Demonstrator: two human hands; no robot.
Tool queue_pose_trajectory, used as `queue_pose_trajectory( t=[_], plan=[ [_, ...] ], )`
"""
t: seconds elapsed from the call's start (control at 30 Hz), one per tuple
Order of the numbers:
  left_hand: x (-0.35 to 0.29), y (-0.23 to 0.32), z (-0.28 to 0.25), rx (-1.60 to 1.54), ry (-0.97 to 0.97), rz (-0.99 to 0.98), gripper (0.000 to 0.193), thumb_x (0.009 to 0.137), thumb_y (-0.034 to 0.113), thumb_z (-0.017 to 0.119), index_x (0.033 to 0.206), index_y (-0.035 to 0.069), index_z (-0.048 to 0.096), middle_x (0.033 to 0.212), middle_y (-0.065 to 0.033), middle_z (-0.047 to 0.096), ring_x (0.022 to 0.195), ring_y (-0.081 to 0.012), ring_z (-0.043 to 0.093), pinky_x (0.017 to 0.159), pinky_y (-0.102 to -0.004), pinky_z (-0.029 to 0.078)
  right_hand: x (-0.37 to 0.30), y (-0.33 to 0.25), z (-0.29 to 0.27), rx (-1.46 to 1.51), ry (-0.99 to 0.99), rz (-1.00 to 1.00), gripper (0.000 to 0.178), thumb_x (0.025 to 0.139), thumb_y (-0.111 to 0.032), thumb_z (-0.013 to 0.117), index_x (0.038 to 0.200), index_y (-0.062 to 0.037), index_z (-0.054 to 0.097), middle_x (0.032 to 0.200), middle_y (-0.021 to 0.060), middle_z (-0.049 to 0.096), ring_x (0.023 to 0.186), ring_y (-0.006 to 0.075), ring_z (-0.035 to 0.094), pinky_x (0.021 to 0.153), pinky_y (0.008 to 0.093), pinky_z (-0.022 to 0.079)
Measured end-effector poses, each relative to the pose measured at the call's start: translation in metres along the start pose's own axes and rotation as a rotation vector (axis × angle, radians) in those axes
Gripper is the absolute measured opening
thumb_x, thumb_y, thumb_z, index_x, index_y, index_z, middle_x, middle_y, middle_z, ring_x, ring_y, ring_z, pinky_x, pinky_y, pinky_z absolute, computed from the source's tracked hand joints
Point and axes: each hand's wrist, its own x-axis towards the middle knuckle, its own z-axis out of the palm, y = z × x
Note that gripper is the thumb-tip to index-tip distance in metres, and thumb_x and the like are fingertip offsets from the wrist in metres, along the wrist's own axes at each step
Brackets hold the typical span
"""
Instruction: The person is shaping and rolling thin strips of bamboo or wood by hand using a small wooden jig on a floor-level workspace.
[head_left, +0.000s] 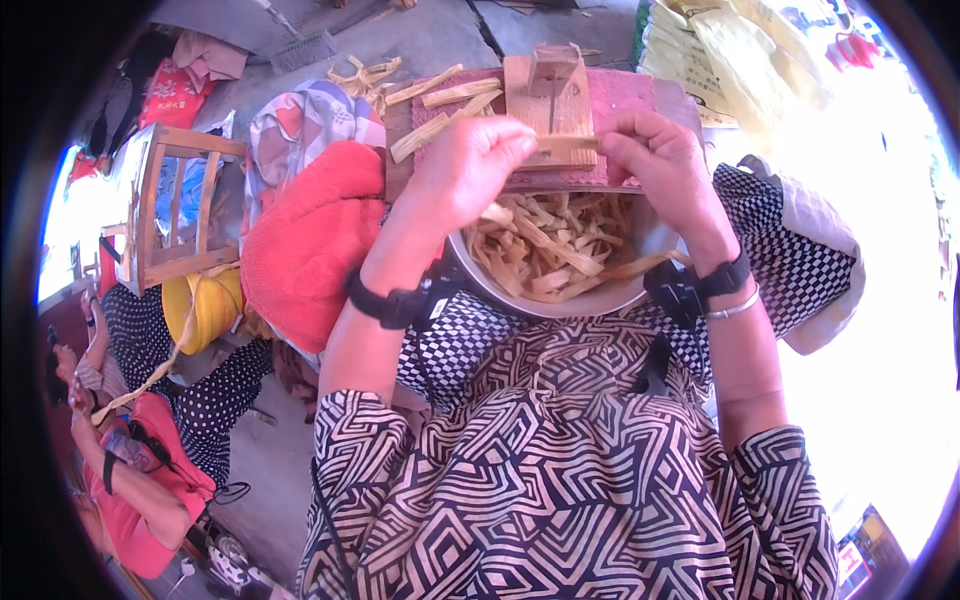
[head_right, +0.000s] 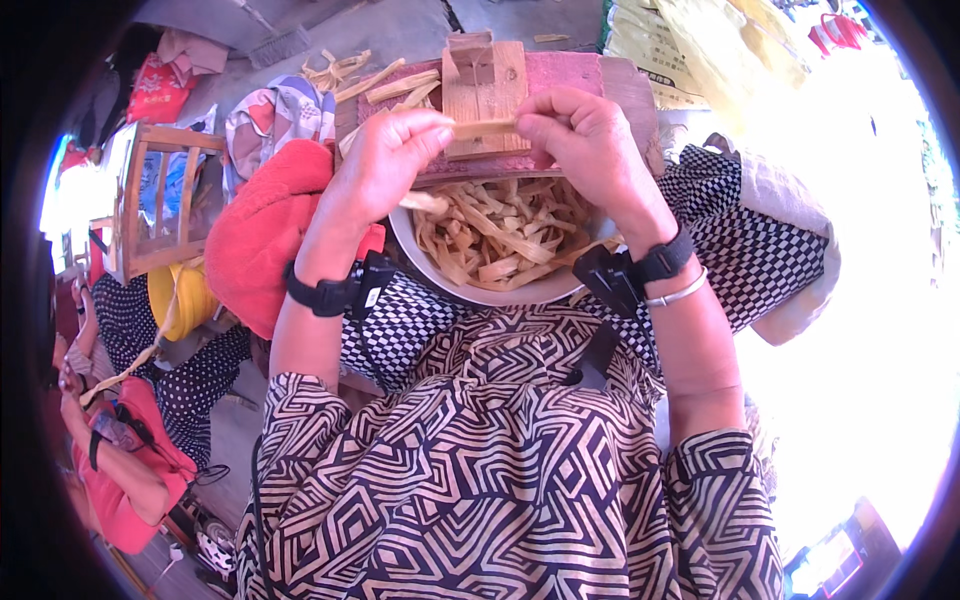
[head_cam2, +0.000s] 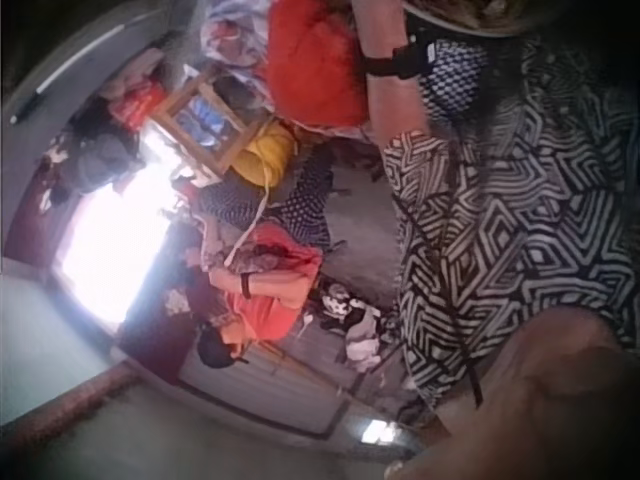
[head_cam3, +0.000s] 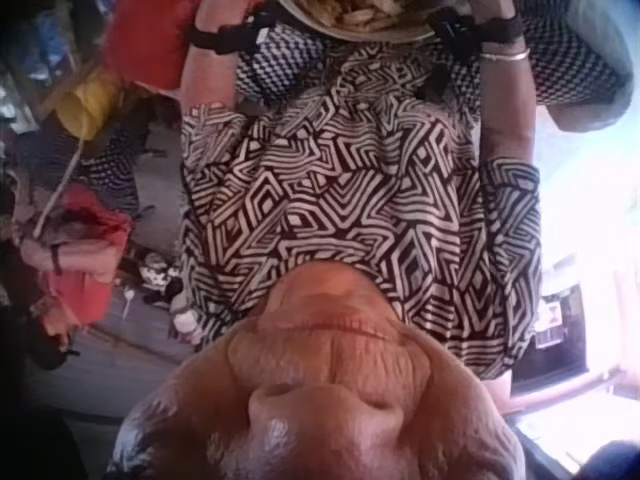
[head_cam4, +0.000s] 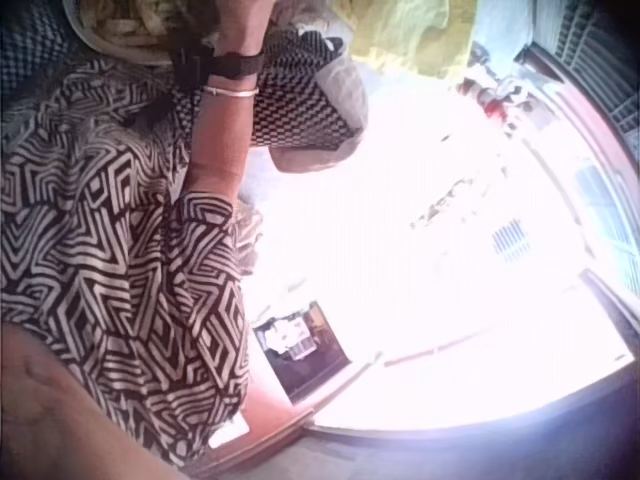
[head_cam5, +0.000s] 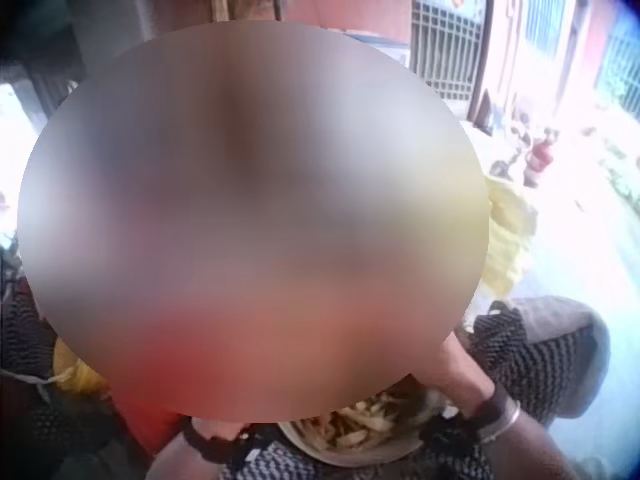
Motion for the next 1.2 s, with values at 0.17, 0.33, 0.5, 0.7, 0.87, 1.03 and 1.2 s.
queue_pose_trajectory(
  t=[0.17, 0.33, 0.5, 0.7, 0.87, 1.03, 1.2],
  plan=[
    [0.021, -0.025, 0.004, -0.223, 0.163, -0.156, 0.014, 0.09, 0.01, 0.055, 0.094, 0.0, 0.063, 0.074, 0.0038, 0.056, 0.065, -0.0039, 0.048, 0.059, -0.0199, 0.041, 0.022, 0.007, 0.007, -0.184, 0.165, -0.123, 0.014, 0.085, -0.009, 0.061, 0.095, -0.0005, 0.065, 0.072, 0.003, 0.062, 0.065, 0.009, 0.057, 0.06, 0.0242, 0.047],
    [0.032, -0.043, 0.014, 0.23, 0.291, -0.05, 0.017, 0.084, 0.017, 0.057, 0.089, 0.002, 0.063, 0.079, -0.0174, 0.064, 0.074, -0.0309, 0.063, 0.069, -0.038, 0.049, 0.032, 0.035, 0.014, -0.517, 0.203, -0.341, 0.015, 0.082, -0.011, 0.062, 0.093, -0.0025, 0.066, 0.077, 0.0123, 0.063, 0.066, 0.0205, 0.06, 0.063, 0.0297, 0.048],
    [0.008, -0.029, 0.004, 0.103, 0.205, -0.213, 0.013, 0.085, 0.011, 0.056, 0.088, 0.0, 0.061, 0.072, -0.0102, 0.063, 0.065, -0.019, 0.06, 0.063, -0.032, 0.048, 0.005, 0.013, 0.011, -0.508, -0.009, -0.285, 0.017, 0.083, -0.015, 0.064, 0.096, -0.005, 0.067, 0.077, 0.0121, 0.065, 0.066, 0.0216, 0.062, 0.064, 0.0304, 0.049],
    [0.001, 0.017, 0.036, -0.247, 0.017, -0.045, 0.015, 0.091, 0.016, 0.055, 0.089, 0.001, 0.06, 0.068, 0.0023, 0.054, 0.06, -0.0052, 0.048, 0.052, -0.0205, 0.04, -0.006, -0.01, 0.029, -0.102, 0.256, -0.311, 0.019, 0.089, -0.017, 0.058, 0.091, 0.0007, 0.066, 0.072, 0.0118, 0.063, 0.061, 0.0162, 0.058, 0.059, 0.0294, 0.047],
    [0.006, 0.004, 0.016, -0.345, -0.166, -0.153, 0.021, 0.093, 0.022, 0.055, 0.086, 0.003, 0.062, 0.066, 0.0027, 0.055, 0.057, -0.0039, 0.047, 0.05, -0.0185, 0.038, -0.012, 0.002, -0.001, -0.506, -0.021, -0.079, 0.024, 0.088, -0.02, 0.058, 0.081, 0.0013, 0.065, 0.059, 0.0084, 0.055, 0.052, 0.0143, 0.052, 0.051, 0.0313, 0.043],
    [-0.001, -0.01, 0.034, -0.531, -0.232, -0.19, 0.025, 0.093, 0.026, 0.054, 0.086, 0.004, 0.063, 0.067, 0.0032, 0.055, 0.064, -0.0024, 0.046, 0.053, -0.0192, 0.036, -0.048, -0.015, 0.026, 0.795, -0.608, 0.333, 0.024, 0.095, -0.018, 0.051, 0.106, -0.0005, 0.064, 0.056, -0.0026, 0.048, 0.044, 0.0052, 0.039, 0.048, 0.0222, 0.042],
    [-0.018, 0.029, 0.051, -1.0, -0.085, -0.268, 0.018, 0.093, 0.02, 0.052, 0.102, 0.005, 0.058, 0.069, 0.0016, 0.05, 0.05, -0.0024, 0.036, 0.045, -0.015, 0.028, -0.029, 0.001, 0.027, 0.172, 0.121, -0.074, 0.018, 0.091, -0.019, 0.056, 0.089, -0.0017, 0.062, 0.061, 0.0019, 0.057, 0.051, 0.0119, 0.054, 0.049, 0.0268, 0.045]
  ],
)
